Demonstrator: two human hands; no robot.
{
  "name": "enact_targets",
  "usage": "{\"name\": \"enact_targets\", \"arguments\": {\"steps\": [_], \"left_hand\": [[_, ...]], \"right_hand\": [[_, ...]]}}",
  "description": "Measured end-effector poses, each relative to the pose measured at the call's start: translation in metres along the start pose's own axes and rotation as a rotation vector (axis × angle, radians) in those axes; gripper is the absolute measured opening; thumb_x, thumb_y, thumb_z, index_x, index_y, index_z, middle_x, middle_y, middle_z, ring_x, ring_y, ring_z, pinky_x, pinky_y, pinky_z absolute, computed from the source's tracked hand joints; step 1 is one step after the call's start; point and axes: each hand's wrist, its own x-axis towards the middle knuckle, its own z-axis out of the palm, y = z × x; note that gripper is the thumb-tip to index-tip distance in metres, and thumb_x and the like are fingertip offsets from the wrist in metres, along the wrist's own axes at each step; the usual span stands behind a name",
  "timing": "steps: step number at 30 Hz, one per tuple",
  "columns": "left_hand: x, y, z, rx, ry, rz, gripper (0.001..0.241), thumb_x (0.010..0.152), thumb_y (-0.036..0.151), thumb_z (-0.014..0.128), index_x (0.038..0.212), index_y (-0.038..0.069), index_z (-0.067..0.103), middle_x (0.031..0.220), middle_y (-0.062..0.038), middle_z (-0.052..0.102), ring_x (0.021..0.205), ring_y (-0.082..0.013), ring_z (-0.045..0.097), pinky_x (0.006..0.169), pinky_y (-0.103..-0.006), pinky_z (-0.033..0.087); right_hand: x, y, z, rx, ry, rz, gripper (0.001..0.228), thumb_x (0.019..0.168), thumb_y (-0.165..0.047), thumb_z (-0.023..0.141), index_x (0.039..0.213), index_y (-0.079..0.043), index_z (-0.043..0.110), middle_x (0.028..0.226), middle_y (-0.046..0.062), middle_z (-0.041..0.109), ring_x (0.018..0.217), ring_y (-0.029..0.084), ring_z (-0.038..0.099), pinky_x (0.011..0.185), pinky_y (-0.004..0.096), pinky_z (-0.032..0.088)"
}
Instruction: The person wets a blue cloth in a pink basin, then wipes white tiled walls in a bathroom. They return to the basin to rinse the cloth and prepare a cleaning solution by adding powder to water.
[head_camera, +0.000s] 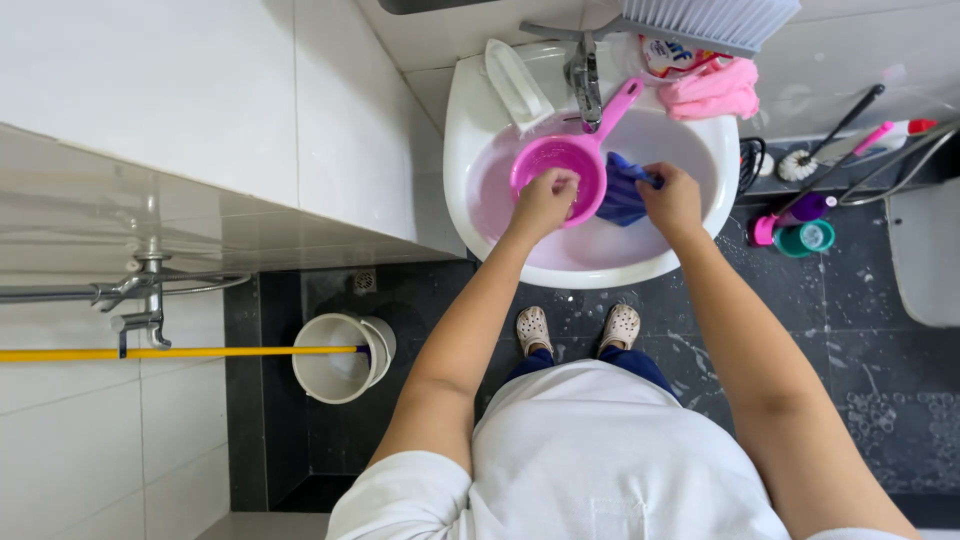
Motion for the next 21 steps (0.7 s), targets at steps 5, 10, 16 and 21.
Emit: {"name": "enact_targets", "arguments": {"steps": [5,10,16,21], "left_hand": [[0.062,-0.062,0.067,-1.184,-0.099,-0.775,0.029,0.096,0.014,0.062,0.125,0.014,0.063,0.102,-0.007,0.069,0.088,-0.0260,0.068,0.080,-0.0492,0.060],[0.093,-0.121,0.119,-1.488,0.301,-0.909,0.024,0.093,0.007,0.059,0.114,0.001,0.066,0.097,-0.015,0.073,0.084,-0.0313,0.074,0.074,-0.0473,0.064],[0.071,0.011,0.081,-1.566,-0.276,-0.636,0.037,0.099,0.032,0.052,0.095,0.000,0.070,0.086,-0.015,0.075,0.083,-0.0302,0.074,0.075,-0.0446,0.059],[0.057,0.069,0.068,-1.035,-0.380,-0.438,0.028,0.098,0.026,0.055,0.121,0.017,0.067,0.105,0.001,0.076,0.099,-0.0165,0.072,0.089,-0.0369,0.054]], "right_hand": [[-0.005,0.007,-0.029,-0.183,0.168,-0.298,0.022,0.090,-0.013,0.080,0.111,-0.006,0.079,0.099,0.018,0.072,0.088,0.036,0.067,0.079,0.043,0.053],[-0.002,0.001,-0.044,0.121,0.034,-0.082,0.025,0.098,-0.016,0.075,0.118,-0.002,0.073,0.089,0.015,0.073,0.077,0.023,0.071,0.074,0.034,0.055],[0.033,0.057,0.008,0.175,-0.087,0.097,0.025,0.092,-0.023,0.083,0.096,-0.002,0.071,0.087,0.014,0.074,0.077,0.018,0.068,0.071,0.032,0.055],[0.059,0.059,0.034,0.491,-0.265,0.196,0.030,0.089,-0.019,0.077,0.113,-0.006,0.066,0.099,0.008,0.070,0.082,0.016,0.066,0.070,0.032,0.054]]}}
